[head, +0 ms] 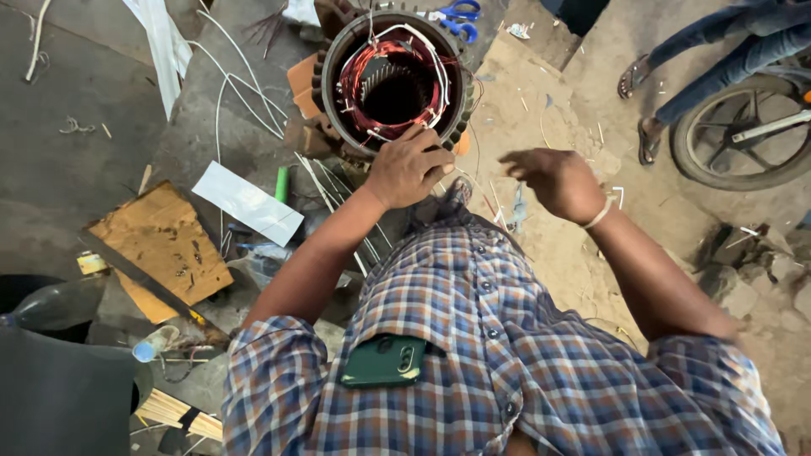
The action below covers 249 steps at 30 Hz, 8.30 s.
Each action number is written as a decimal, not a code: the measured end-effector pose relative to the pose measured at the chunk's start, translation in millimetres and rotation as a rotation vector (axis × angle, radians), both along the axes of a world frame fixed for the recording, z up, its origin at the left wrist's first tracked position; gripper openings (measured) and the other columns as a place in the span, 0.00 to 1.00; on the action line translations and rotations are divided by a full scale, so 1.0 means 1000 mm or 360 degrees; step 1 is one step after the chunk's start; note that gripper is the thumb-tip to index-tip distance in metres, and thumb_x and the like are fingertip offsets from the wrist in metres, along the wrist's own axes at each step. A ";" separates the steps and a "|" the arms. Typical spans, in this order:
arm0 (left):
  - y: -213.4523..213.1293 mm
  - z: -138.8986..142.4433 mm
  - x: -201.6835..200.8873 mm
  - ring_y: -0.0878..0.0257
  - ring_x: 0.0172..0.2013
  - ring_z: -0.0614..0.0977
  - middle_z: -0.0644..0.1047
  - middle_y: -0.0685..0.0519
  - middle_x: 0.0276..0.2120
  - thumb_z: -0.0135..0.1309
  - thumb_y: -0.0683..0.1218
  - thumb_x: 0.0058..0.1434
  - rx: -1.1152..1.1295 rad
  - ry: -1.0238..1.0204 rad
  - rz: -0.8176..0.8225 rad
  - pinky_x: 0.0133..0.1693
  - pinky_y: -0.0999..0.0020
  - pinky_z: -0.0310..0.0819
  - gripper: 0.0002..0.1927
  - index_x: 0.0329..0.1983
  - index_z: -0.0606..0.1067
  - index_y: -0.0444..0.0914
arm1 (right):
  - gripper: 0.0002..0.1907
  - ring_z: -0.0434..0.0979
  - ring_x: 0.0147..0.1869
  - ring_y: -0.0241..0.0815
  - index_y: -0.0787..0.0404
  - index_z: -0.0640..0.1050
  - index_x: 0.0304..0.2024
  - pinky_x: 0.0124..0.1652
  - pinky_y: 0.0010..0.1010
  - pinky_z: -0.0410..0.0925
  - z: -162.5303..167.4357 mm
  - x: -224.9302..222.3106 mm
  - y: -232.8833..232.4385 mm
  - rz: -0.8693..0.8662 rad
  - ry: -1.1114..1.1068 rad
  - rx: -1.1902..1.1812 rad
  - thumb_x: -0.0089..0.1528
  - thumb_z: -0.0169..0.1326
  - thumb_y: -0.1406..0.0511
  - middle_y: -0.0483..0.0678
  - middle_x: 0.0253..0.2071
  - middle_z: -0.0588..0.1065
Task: The person works on a copper-wound motor stator set on a concrete workbench, threading white insulating sleeves and wires through the winding slots and adjusting the coils by hand. Near the end they pick up pliers and use them to grip and pull wires from the stator.
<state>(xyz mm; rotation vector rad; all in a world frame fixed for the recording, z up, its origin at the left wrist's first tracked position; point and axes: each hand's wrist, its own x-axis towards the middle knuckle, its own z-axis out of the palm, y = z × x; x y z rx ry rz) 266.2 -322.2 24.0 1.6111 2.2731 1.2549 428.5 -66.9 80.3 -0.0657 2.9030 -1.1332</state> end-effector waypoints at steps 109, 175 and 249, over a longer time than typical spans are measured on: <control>0.042 -0.038 0.018 0.57 0.49 0.82 0.80 0.55 0.43 0.65 0.48 0.59 0.0089 0.0817 0.0167 0.57 0.58 0.77 0.09 0.40 0.81 0.42 | 0.23 0.82 0.42 0.44 0.65 0.78 0.54 0.43 0.30 0.73 -0.091 0.006 -0.036 -0.0438 0.0718 -0.0728 0.58 0.71 0.68 0.55 0.44 0.81; 0.246 -0.021 -0.125 0.48 0.52 0.78 0.77 0.46 0.45 0.52 0.33 0.55 0.0235 0.0226 0.2344 0.56 0.56 0.73 0.18 0.47 0.80 0.39 | 0.10 0.78 0.39 0.32 0.66 0.76 0.52 0.40 0.26 0.73 -0.106 -0.430 0.261 0.1060 -0.0647 -0.0818 0.70 0.53 0.66 0.44 0.38 0.78; 0.252 -0.009 -0.165 0.59 0.48 0.78 0.75 0.57 0.42 0.57 0.40 0.55 -0.0467 0.0267 0.2470 0.39 0.63 0.78 0.14 0.43 0.81 0.49 | 0.13 0.83 0.42 0.40 0.62 0.81 0.47 0.44 0.29 0.75 -0.090 -0.497 0.153 0.1955 -0.0022 -0.0767 0.60 0.67 0.68 0.51 0.44 0.82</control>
